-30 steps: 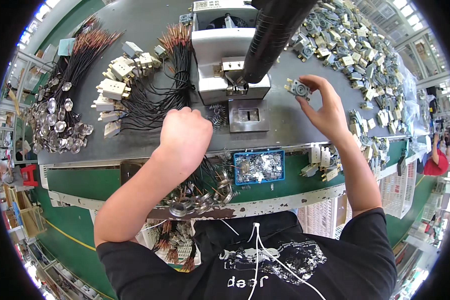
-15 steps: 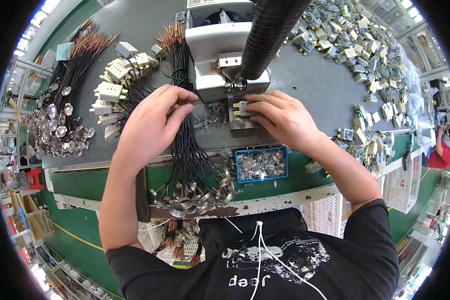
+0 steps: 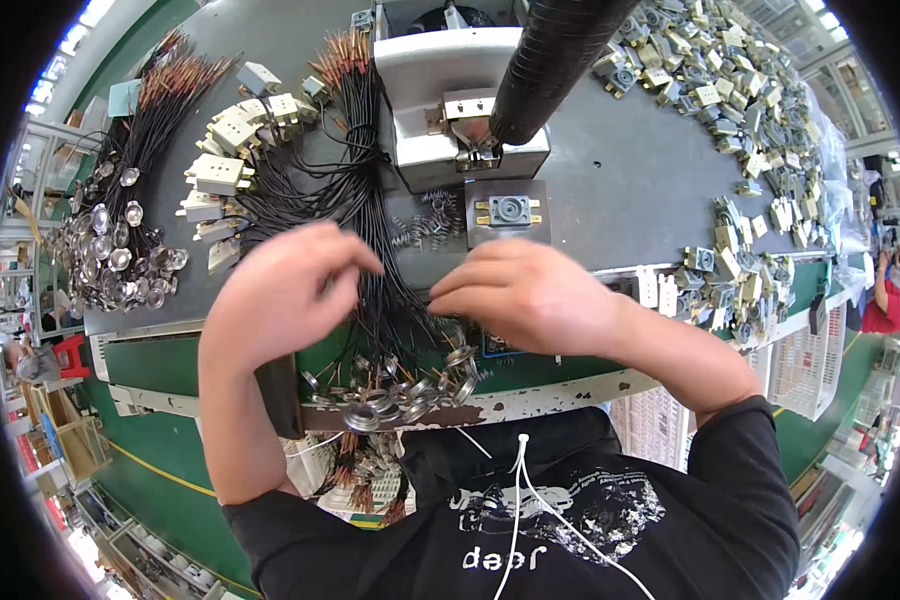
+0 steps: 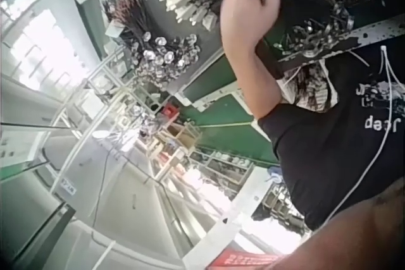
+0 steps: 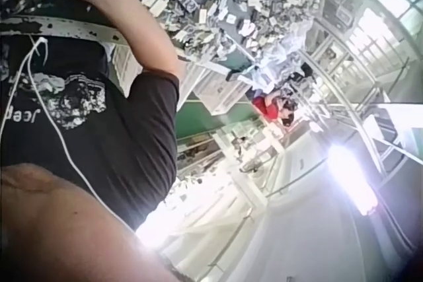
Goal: Assembling electronic components onto a base using a power tool and connecting wiring harnesses.
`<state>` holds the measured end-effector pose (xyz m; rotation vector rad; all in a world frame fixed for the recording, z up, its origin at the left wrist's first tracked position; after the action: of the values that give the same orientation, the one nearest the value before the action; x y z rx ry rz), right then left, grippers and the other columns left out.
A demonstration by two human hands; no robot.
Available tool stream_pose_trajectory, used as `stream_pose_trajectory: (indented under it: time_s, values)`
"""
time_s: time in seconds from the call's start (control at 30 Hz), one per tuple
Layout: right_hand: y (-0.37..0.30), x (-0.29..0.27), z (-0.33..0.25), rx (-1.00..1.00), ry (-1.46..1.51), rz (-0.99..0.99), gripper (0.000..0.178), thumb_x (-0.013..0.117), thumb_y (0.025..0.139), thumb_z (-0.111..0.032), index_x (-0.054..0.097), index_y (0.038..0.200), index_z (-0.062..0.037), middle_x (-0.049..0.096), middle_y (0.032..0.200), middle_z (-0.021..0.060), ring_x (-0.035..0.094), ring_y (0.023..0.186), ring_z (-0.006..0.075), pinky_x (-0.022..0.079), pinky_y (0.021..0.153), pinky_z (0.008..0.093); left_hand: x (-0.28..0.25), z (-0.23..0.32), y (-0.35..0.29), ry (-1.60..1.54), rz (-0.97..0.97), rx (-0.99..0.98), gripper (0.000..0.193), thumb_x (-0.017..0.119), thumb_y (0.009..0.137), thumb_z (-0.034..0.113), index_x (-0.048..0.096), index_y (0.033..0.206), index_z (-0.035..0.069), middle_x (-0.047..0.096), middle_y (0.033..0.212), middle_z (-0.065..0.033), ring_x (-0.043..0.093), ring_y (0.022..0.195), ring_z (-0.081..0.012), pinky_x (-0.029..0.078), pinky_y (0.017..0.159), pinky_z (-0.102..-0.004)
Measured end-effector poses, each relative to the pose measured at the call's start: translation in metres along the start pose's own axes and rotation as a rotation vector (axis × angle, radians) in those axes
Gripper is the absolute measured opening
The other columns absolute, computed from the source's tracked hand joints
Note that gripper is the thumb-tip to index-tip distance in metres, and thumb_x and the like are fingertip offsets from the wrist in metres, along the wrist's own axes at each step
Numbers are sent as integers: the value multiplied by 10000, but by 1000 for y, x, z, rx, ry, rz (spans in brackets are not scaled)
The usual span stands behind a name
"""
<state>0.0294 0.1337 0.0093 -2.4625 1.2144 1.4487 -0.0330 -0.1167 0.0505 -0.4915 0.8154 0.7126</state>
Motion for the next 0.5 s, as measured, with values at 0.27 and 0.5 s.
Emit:
stream_pose_trajectory:
  time_s: [0.27, 0.5]
  values:
    - [34, 50, 4, -100, 3, 18, 316, 691, 807, -104, 691, 1121, -67, 682, 1217, 62, 638, 1058, 248, 523, 931, 382, 0, 10, -15, 124, -232, -14, 137, 637, 815, 92, 745, 899, 100, 603, 765, -117, 636, 756, -327, 512, 671, -430]
    - [54, 59, 6, -207, -197, -74, 217, 621, 833, -182, 656, 1033, -105, 625, 1086, 50, 610, 987, 222, 506, 852, 380, -21, -2, -21, 77, -284, -62, 140, 624, 821, 56, 750, 874, 85, 577, 736, -95, 620, 705, -266, 488, 629, -388]
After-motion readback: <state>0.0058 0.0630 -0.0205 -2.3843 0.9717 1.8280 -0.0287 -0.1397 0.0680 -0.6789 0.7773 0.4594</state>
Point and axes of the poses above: each hand's wrist, its own y-axis towards the middle knuckle, its own x-axis out of the palm, z = x × y, the point moved 2 cm from there along y, towards the middle knuckle
